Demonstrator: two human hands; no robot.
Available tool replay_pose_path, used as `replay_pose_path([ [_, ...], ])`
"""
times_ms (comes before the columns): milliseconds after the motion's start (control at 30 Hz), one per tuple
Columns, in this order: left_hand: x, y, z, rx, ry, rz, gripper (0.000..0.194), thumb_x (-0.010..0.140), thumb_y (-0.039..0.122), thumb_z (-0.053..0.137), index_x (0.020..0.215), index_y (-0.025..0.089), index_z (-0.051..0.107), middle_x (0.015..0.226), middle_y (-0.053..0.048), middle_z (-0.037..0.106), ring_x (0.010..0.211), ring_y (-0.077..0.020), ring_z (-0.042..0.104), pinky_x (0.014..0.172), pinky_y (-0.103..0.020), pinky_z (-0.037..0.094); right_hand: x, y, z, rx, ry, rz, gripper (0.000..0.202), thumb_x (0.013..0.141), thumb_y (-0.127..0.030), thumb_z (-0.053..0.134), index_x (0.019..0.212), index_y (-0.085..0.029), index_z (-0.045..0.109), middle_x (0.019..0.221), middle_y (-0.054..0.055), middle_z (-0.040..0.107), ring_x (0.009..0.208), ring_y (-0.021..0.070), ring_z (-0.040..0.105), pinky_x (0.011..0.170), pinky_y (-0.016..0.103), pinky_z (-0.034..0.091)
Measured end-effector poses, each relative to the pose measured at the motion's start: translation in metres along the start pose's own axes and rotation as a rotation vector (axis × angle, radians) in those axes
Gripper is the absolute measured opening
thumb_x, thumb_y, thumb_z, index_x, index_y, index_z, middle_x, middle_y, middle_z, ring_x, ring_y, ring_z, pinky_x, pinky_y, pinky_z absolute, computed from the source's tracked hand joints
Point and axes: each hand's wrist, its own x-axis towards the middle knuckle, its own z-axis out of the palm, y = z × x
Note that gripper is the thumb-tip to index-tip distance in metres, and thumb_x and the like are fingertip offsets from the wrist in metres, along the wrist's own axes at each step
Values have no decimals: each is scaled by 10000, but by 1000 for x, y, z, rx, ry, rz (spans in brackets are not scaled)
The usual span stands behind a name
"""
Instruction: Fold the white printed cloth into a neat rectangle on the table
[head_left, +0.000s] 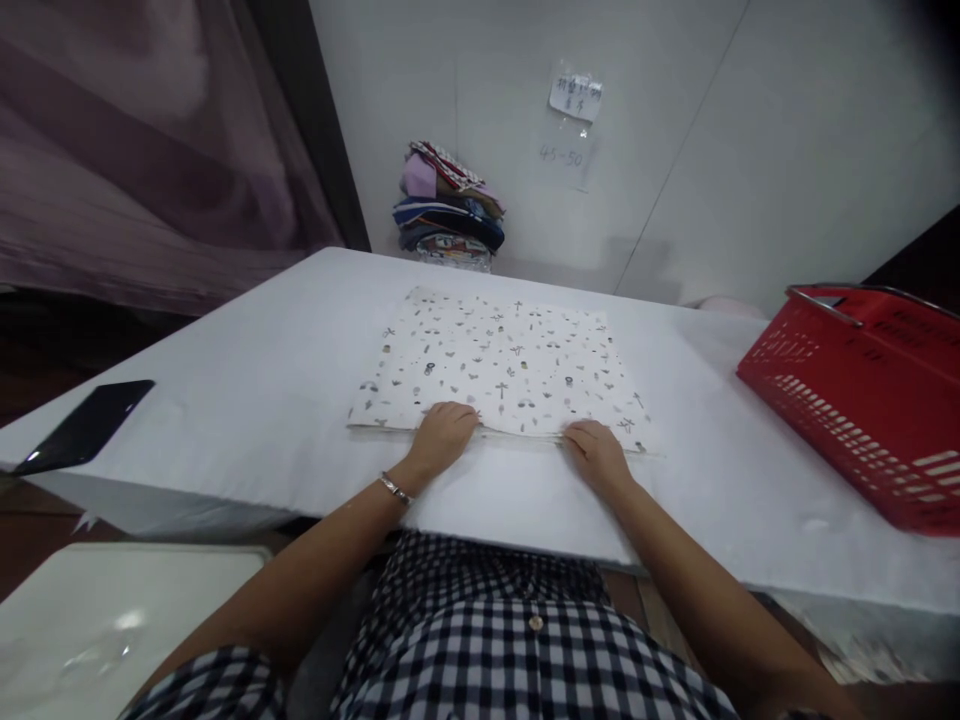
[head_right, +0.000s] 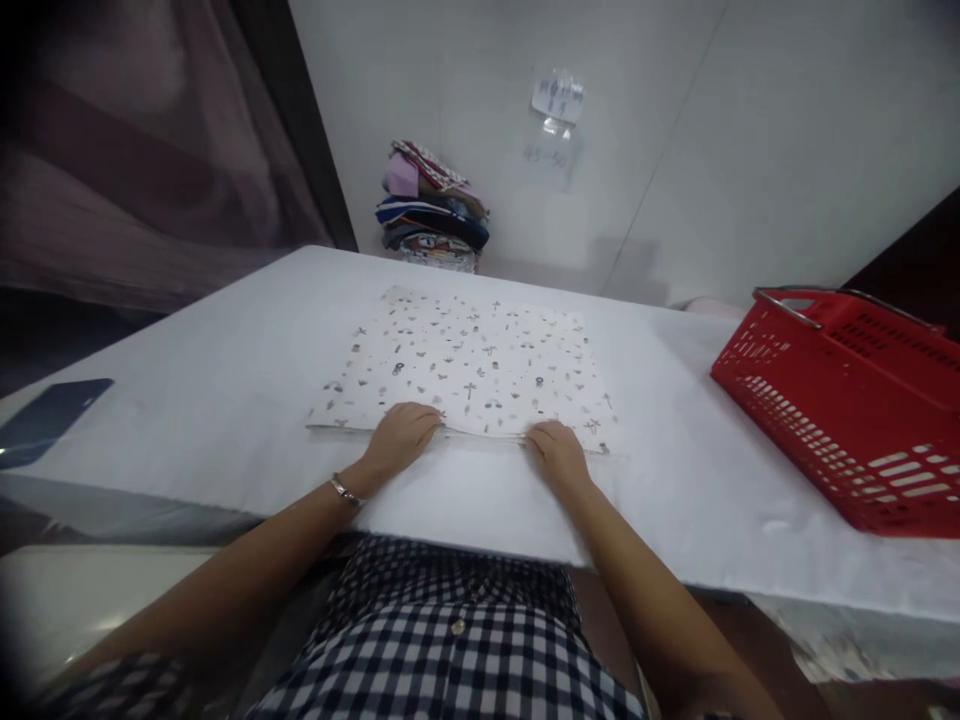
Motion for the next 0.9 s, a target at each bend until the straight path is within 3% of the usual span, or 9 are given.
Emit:
replay_pose_path([
  [533,2,6,-4,35,-105,26,204,861,73,450,822,160,630,868,-74,655,834,-214,555,735,-371,434,2,-1,1,-23,-90,-23,238,923,-206,470,968,-201,704,1012,94,686,932,243,589,785,386,475],
  [900,-2,6,-6,-40,-115,-6,172,896,151,462,883,171,633,899,-68,654,877,-209,550,786,-369,418,0,-3,-3,40,-57,-28,213,916,-211,495,975,-199,700,1032,102,676,966,245,589,814,403,487],
])
